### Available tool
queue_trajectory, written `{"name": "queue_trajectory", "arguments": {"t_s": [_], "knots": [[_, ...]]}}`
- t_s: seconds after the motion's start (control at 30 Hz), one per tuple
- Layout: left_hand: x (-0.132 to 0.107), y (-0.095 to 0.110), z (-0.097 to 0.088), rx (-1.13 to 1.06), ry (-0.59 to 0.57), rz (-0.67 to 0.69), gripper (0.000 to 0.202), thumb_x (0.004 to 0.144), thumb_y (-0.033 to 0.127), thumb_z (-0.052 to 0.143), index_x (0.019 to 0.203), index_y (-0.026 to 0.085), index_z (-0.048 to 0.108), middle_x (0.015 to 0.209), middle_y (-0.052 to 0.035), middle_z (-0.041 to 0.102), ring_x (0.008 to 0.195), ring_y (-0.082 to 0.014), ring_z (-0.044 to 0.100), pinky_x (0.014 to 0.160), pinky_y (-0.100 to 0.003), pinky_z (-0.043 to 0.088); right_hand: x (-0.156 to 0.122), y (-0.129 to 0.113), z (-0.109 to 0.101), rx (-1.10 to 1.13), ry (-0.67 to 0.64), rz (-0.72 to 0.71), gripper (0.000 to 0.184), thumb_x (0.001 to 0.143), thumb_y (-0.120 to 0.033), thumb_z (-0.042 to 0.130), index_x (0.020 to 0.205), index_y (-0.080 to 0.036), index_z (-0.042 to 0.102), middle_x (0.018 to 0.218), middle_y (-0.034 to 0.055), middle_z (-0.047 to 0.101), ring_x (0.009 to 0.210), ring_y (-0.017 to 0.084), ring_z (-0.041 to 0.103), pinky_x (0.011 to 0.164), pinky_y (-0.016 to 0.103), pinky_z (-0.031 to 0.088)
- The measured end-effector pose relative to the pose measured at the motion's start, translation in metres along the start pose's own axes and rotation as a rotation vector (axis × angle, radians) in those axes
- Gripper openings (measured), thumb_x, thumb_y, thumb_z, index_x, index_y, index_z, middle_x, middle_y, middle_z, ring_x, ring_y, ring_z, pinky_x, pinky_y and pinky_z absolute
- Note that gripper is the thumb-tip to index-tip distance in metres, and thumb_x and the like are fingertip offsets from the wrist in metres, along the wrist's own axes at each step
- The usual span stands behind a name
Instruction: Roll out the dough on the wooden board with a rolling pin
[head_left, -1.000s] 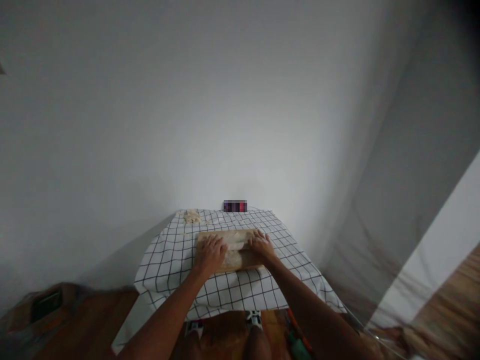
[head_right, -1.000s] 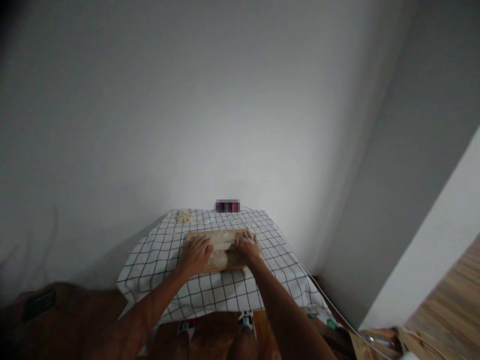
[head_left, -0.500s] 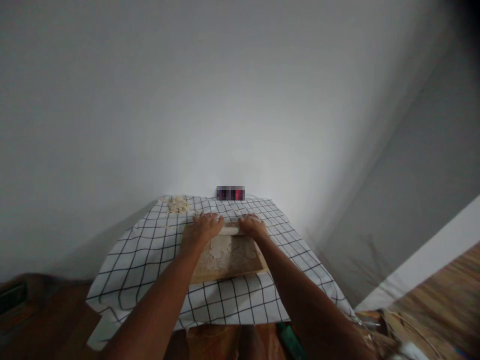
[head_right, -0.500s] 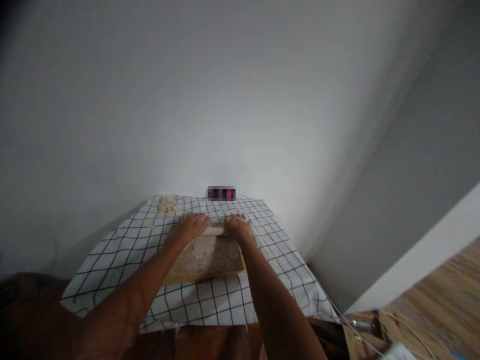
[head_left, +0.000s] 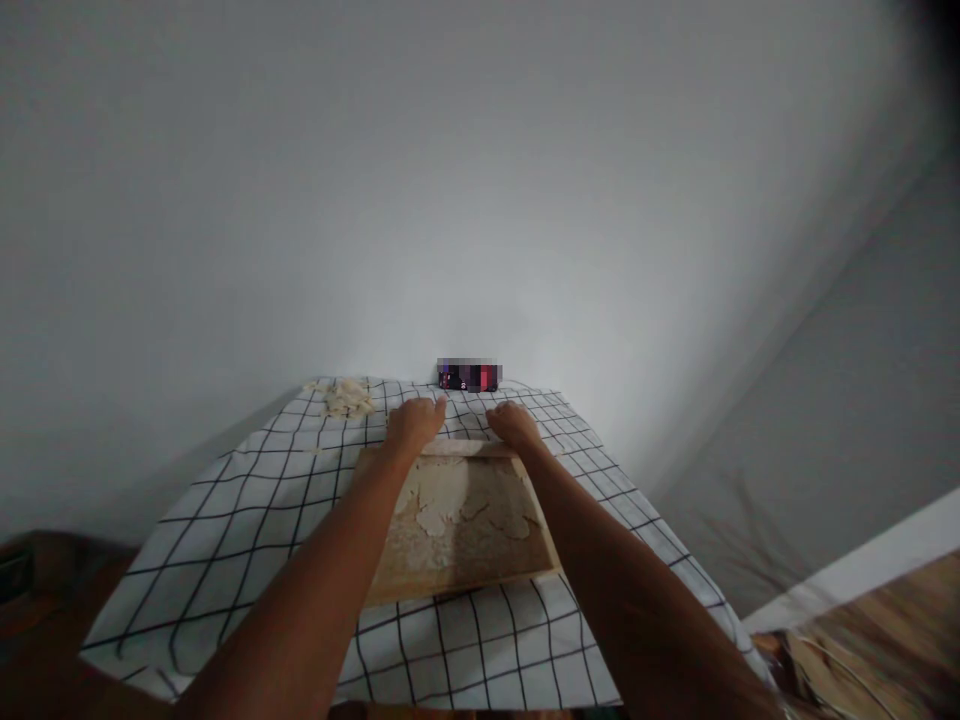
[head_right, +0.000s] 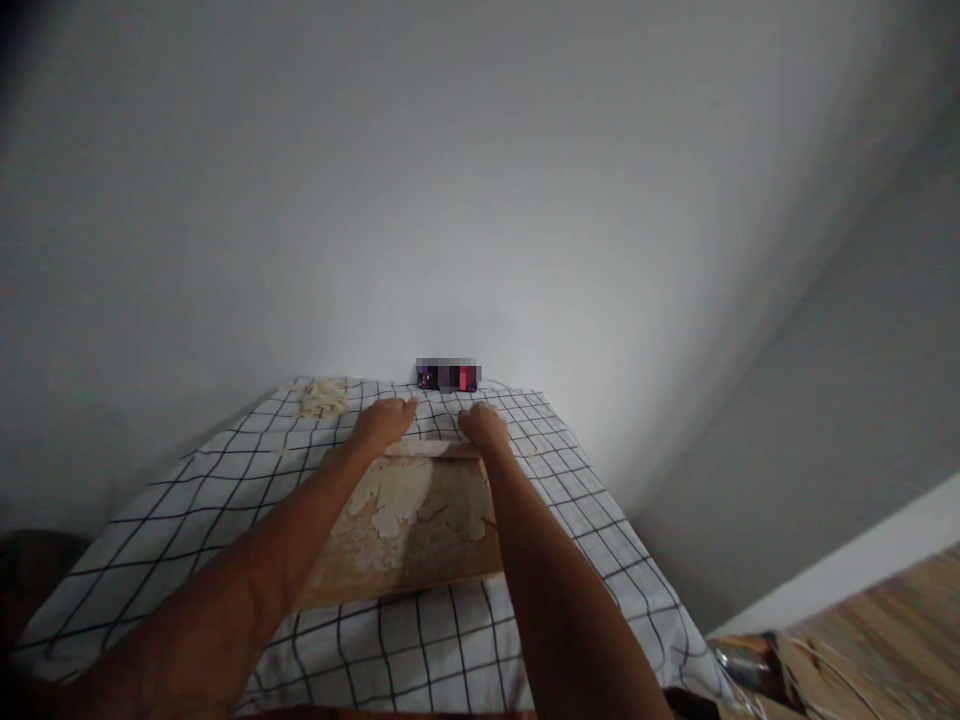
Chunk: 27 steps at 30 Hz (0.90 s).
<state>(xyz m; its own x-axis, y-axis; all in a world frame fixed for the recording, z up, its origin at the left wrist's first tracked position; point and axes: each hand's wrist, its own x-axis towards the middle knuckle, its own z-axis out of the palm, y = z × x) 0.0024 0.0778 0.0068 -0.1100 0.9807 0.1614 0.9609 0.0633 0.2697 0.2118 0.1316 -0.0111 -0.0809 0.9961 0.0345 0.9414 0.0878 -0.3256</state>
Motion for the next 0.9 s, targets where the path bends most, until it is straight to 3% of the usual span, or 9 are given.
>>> {"name": "queue_trajectory", "arguments": {"t_s": [0.2,0.4,0.57,0.77,0.9], "knots": [[0.011,0.001,0.000,0.029,0.027,-0.030,0.071,0.125,0.052,0.029,0.134,0.004,0.081,0.139,-0.0272,0.082,0.125,-0.0294,0.076,0.110,-0.042,0.054,0.021,0.000,0.006,-0.065,-0.026,-0.059,0.051,0.116,-0.038,0.047,0.146,-0.010,0.077,0.153,0.0268,0.075,0.140,0.032,0.074,0.108,0.039,0.055],[0.010,0.002,-0.001,0.039,-0.013,-0.031,0.065,0.123,0.050,0.034,0.137,0.006,0.080,0.146,-0.0261,0.079,0.129,-0.0303,0.074,0.113,-0.043,0.053,0.021,-0.001,0.007,-0.067,-0.028,-0.086,0.047,0.113,-0.036,0.051,0.144,-0.012,0.077,0.153,0.0260,0.076,0.140,0.032,0.074,0.107,0.039,0.056],[-0.002,0.003,-0.004,0.037,-0.056,-0.036,0.051,0.118,0.041,0.045,0.137,0.008,0.079,0.153,-0.0255,0.075,0.138,-0.0320,0.070,0.119,-0.045,0.051,0.006,0.000,0.003,-0.043,-0.044,-0.086,0.048,0.114,-0.036,0.049,0.145,-0.010,0.076,0.154,0.0263,0.075,0.142,0.033,0.073,0.111,0.041,0.056],[-0.025,0.005,-0.006,0.025,-0.075,-0.069,0.053,0.117,0.039,0.043,0.146,0.008,0.074,0.158,-0.0273,0.071,0.142,-0.0384,0.068,0.122,-0.057,0.048,-0.023,-0.002,-0.002,-0.083,-0.096,-0.090,0.051,0.118,-0.039,0.042,0.150,-0.015,0.074,0.163,0.0237,0.070,0.148,0.034,0.069,0.118,0.049,0.055],[-0.041,0.006,-0.005,0.030,-0.084,-0.057,0.052,0.116,0.040,0.041,0.145,0.015,0.076,0.158,-0.0245,0.073,0.143,-0.0400,0.066,0.122,-0.063,0.047,-0.050,-0.004,-0.007,-0.142,-0.107,-0.103,0.052,0.122,-0.039,0.036,0.151,-0.020,0.074,0.163,0.0205,0.071,0.150,0.036,0.069,0.122,0.056,0.055]]}}
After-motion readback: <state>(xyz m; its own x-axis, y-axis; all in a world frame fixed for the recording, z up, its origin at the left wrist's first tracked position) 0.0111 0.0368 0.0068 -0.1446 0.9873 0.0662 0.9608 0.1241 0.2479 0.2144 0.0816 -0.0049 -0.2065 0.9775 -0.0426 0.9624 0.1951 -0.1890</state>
